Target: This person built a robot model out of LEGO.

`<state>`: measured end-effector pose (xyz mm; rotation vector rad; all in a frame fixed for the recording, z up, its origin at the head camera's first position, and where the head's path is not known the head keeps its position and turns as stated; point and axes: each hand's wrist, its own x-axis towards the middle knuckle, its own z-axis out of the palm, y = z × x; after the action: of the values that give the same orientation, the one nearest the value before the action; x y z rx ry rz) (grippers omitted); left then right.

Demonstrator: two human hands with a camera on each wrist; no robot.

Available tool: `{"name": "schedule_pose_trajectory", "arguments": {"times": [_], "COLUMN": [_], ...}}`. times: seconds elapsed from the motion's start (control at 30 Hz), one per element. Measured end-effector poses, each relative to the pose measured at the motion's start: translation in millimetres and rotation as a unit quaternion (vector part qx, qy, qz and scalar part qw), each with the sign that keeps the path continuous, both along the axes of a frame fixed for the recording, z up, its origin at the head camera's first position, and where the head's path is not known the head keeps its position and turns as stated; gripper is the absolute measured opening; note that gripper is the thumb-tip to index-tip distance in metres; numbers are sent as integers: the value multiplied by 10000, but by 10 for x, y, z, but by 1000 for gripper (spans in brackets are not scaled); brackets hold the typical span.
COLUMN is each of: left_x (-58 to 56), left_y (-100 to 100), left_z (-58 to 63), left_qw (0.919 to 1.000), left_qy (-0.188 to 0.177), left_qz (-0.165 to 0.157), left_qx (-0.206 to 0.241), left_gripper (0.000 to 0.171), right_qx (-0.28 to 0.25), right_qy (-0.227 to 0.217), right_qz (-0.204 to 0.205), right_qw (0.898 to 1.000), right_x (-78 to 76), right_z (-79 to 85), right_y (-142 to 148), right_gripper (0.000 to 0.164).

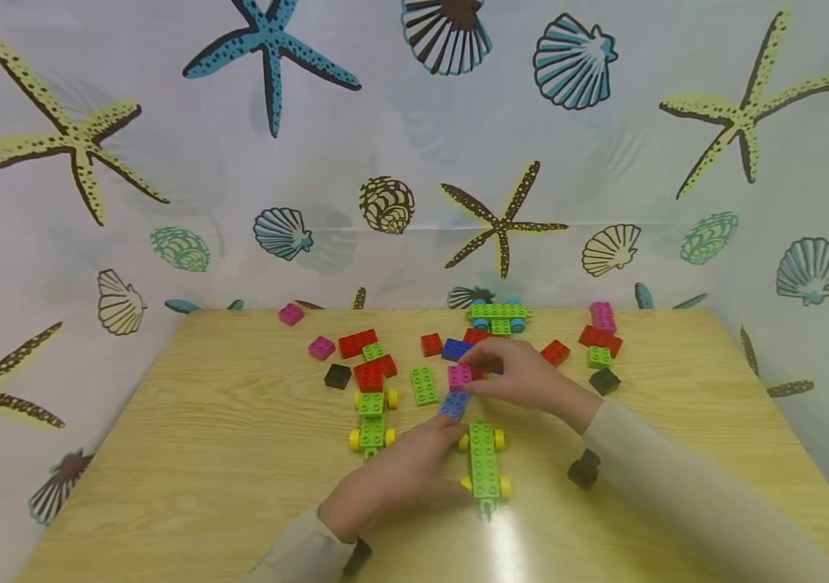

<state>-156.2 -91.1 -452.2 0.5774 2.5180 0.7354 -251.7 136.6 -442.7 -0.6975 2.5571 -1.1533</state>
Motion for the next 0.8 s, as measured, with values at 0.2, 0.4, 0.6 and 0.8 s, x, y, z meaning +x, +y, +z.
{"name": "schedule_pose_trajectory", "arguments": {"times": [0.2,0.4,0.6,0.8], "left_x": [6,8,3,-7], "left_y": [-1,-6,-9,-1], "left_z": [-24,-8,-13,-40], "left_qw": [9999,9998,9999,9999], "left_qy": [-79,-122,-75,-69], "left_qz": [116,147,128,81], "left_qx": [45,14,-6,19], "left_gripper": [94,95,94,93], "right_qx": [36,164,62,-39], "right_qy": [-122,-252,-436,-642], "right_qz": [-170,-221,-131,-182], "right_qw": [9998,9993,9989,9978], "right_x": [181,350,456,516], "right_z": [15,-16,-79,-179], "right_y": [177,285,304,312], "right_gripper": [34,36,33,31]}}
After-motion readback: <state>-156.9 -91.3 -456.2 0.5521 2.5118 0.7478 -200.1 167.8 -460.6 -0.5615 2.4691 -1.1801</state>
